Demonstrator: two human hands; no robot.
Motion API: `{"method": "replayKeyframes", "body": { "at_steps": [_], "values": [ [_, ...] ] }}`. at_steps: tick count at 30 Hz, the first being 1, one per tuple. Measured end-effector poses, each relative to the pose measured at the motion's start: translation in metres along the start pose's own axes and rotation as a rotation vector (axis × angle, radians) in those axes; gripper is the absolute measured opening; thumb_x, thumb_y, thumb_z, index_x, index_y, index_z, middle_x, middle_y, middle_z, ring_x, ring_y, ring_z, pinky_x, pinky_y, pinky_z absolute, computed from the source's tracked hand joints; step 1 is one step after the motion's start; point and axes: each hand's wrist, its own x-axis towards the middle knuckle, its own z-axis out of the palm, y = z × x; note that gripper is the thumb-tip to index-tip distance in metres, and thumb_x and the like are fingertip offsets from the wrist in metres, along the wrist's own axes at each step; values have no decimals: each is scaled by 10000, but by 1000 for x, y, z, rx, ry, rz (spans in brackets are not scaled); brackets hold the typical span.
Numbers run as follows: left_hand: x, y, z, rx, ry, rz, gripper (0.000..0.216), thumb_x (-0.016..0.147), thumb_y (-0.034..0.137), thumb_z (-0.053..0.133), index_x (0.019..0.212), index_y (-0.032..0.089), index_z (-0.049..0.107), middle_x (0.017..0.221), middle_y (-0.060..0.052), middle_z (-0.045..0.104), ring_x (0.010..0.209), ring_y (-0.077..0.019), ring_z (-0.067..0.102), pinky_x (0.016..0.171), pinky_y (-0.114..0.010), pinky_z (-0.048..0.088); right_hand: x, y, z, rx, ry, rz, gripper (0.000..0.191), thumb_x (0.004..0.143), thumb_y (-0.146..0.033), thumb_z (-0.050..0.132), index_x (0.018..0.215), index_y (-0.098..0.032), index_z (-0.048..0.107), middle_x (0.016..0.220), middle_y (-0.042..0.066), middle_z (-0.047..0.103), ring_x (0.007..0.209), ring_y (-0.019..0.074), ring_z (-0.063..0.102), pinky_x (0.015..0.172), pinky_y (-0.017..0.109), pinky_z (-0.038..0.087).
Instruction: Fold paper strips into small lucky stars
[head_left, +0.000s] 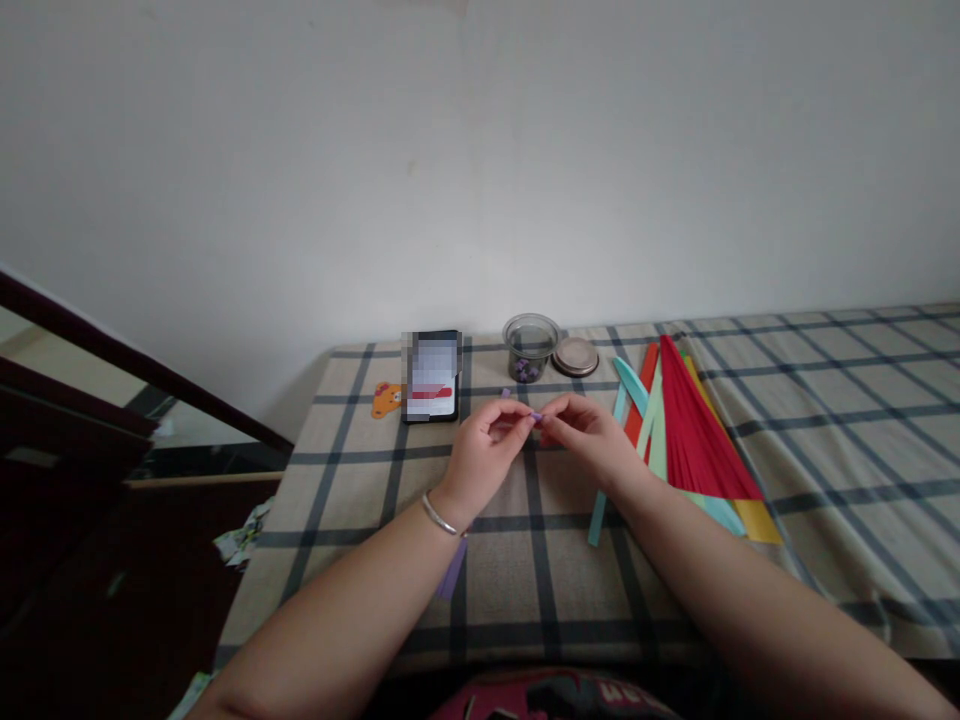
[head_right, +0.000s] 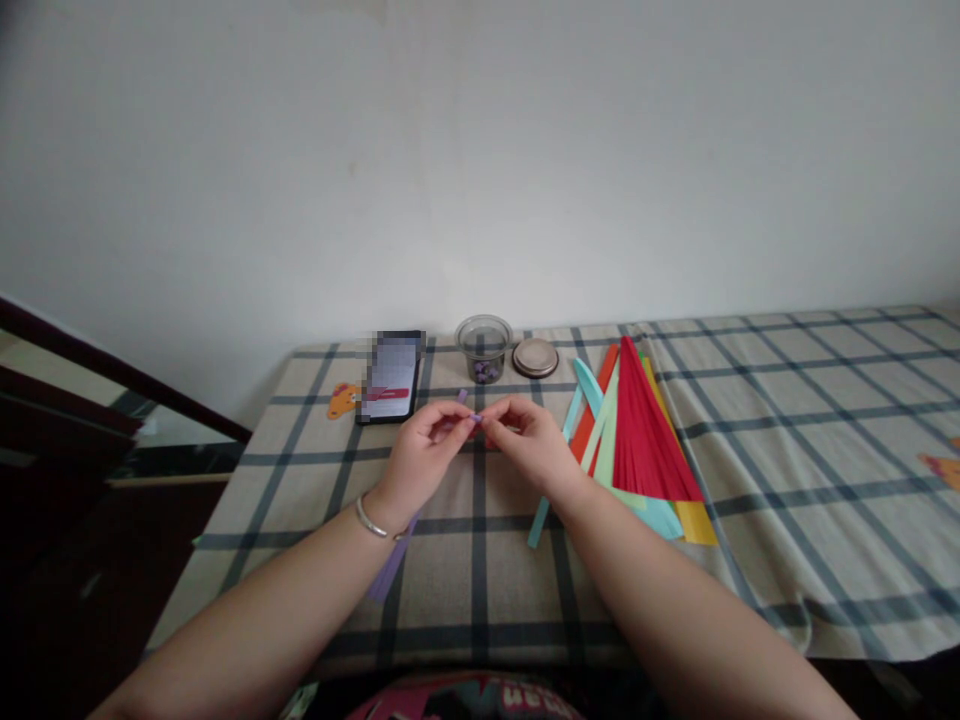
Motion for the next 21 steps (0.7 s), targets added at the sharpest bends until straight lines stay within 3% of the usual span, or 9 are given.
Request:
{"method": "replayKeyframes", "body": {
  "at_steps": [3,7,15,21],
  "values": [
    [1,-2,0,-67,13,-43,116,805,263,608,849,156,609,843,-37,655,763,-130,637,715,-245,531,2,1,-1,245,-80,170,267,626,-408,765,728,-188,656,642,-23,627,573,89,560,585,242,498],
    [2,-4,0,-124,-5,-81,130,798,270,615,852,152,603,841,-39,652,771,-137,642,731,-261,530,3,3,-1,310,-88,237,274,589,-390,801,709,-179,675,646,-19,654,554,76,573,579,223,498],
    [2,-2,0,-60,12,-78,142,792,285,623,848,156,645,847,-48,690,774,-149,657,740,-277,543,3,1,0,139,-43,121,317,574,-436,791,667,-174,639,613,-18,661,531,80,580,548,211,469],
    [1,0,0,-30,9,-68,136,789,283,625,839,160,657,831,-45,707,744,-150,669,709,-277,563,2,5,-1,-26,-5,-5,272,654,-422,729,689,-185,600,647,2,660,601,124,611,596,253,483]
  ]
}}
